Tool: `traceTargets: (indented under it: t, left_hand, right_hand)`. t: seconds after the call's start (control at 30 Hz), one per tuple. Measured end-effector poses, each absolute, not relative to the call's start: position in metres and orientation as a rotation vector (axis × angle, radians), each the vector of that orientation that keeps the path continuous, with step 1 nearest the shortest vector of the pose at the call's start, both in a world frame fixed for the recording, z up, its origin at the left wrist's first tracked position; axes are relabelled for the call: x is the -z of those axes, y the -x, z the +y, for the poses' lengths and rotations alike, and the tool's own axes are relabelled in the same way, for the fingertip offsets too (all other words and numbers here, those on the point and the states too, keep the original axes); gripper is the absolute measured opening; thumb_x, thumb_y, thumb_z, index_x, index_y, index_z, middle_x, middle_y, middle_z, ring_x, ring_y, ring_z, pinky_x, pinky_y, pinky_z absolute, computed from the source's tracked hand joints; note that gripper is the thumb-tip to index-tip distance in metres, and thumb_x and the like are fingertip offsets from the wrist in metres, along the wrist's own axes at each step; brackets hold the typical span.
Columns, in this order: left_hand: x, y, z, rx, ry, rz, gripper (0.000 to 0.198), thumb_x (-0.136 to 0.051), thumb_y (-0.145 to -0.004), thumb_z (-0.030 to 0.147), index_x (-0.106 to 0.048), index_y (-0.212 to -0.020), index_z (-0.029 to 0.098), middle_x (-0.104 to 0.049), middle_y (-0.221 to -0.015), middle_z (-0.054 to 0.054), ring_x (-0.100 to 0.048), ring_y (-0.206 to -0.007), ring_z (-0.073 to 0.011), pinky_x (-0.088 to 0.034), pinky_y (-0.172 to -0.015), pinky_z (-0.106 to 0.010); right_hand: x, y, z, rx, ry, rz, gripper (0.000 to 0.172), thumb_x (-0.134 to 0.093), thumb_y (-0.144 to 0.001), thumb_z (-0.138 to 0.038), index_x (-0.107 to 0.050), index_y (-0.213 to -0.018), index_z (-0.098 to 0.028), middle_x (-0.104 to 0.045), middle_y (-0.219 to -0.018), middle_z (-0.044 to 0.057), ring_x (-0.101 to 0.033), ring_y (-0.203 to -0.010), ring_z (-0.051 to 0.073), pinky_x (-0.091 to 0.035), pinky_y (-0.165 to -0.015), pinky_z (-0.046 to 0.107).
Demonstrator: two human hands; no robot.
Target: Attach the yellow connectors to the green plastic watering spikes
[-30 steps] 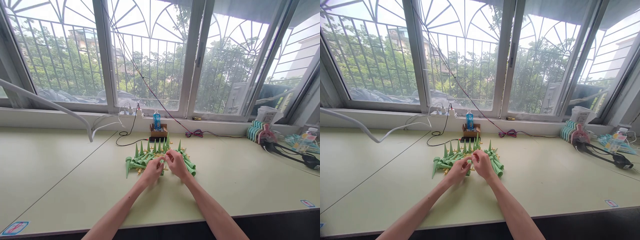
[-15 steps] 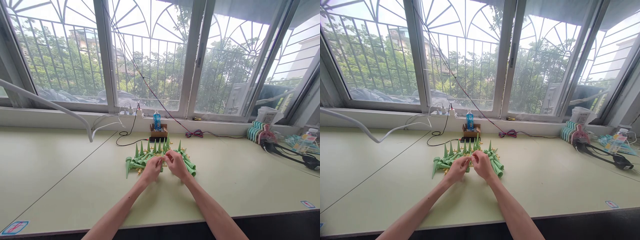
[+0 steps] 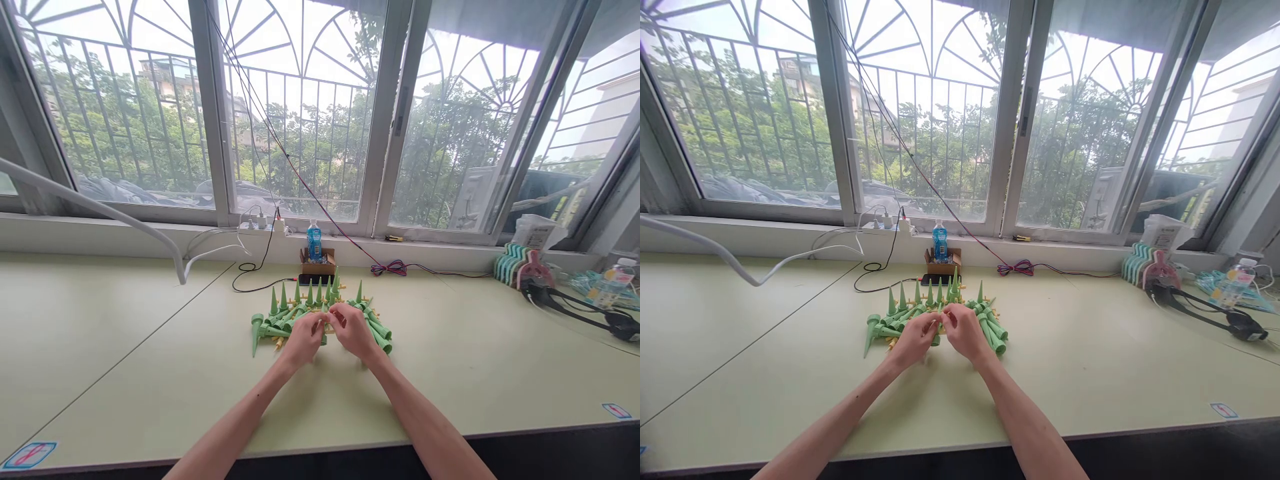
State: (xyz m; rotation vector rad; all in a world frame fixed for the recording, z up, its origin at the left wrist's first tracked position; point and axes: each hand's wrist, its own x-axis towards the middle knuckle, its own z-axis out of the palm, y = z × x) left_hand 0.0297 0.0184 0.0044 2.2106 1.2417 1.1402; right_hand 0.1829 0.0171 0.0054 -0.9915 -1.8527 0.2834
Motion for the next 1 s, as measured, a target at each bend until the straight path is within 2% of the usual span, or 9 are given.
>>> traceTargets:
  t: [0.37,1.0]
  left_hand:
    - [-0.0050,-0.0296,0.0153,-1.151,-2.075,1.218,0.031,-0.039,-0.086,0.028,-0.068,-0.087,0.017,-0.054,-0.061,0.001,-0.048,-0.045,-0.0094,-0.040,-0.047,-0.021]
    - [-0.0046,-0.0295,0.0167,-1.112,-2.126,1.318,0.032,-0.035,-0.087,0.026,-0.065,-0.092,0.017,-0.059,-0.065,0.000,-0.049,-0.043,-0.0089,-0.041,-0.050,-0.021]
  right_hand:
    - [-0.0038,-0.1830,0.0180,-0.288,1.007,-1.858,0.016,-0.046,-0.089,-0.022,-0.060,-0.081,-0.018,-0.060,-0.073,0.002,-0.050,-0.063,0.012,-0.039,-0.061,0.023]
    - [-0.0014,-0.1838,0.0194,-0.240,1.050,-1.881,0.019,-0.046,-0.087,-0.021,-0.058,-0.073,-0.017,-0.058,-0.070,0.002,-0.048,-0.061,0.012,-0.036,-0.059,0.023]
